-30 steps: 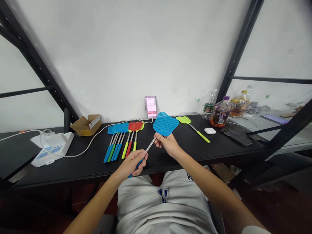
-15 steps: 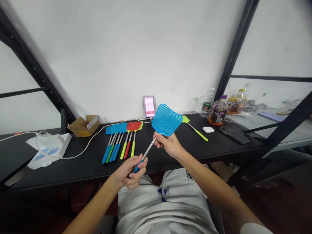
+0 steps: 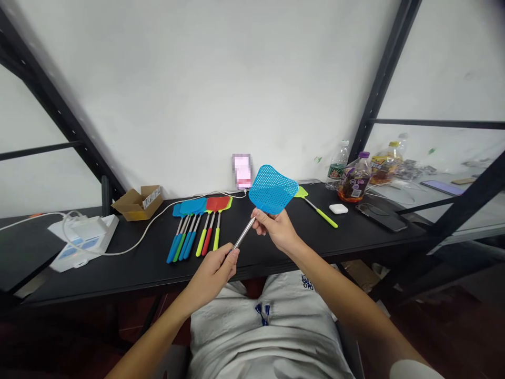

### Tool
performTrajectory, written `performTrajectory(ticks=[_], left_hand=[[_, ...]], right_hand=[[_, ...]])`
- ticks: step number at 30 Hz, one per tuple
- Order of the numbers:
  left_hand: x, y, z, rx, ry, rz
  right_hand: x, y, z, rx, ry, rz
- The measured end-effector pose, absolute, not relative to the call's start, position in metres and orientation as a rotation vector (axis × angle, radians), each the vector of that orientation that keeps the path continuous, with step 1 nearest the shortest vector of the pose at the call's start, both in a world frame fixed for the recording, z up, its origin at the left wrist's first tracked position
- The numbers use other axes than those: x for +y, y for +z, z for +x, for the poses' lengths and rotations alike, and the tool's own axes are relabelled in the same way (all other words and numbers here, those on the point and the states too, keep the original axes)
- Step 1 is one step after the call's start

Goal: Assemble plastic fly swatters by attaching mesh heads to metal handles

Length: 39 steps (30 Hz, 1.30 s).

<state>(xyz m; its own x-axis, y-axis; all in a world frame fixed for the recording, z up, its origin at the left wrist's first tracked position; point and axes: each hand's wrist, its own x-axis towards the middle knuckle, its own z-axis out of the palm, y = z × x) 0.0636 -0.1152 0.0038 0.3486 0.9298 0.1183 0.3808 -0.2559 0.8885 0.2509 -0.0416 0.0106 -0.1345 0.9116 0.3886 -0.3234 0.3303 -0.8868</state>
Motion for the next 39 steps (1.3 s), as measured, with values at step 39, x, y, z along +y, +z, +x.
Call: performTrajectory(ticks=[39], left_hand=[[0.002, 0.0, 0.012, 2.597, 0.26, 2.054]], right_hand=[[0.032, -0.003, 0.414, -1.734, 0.146, -2.382]])
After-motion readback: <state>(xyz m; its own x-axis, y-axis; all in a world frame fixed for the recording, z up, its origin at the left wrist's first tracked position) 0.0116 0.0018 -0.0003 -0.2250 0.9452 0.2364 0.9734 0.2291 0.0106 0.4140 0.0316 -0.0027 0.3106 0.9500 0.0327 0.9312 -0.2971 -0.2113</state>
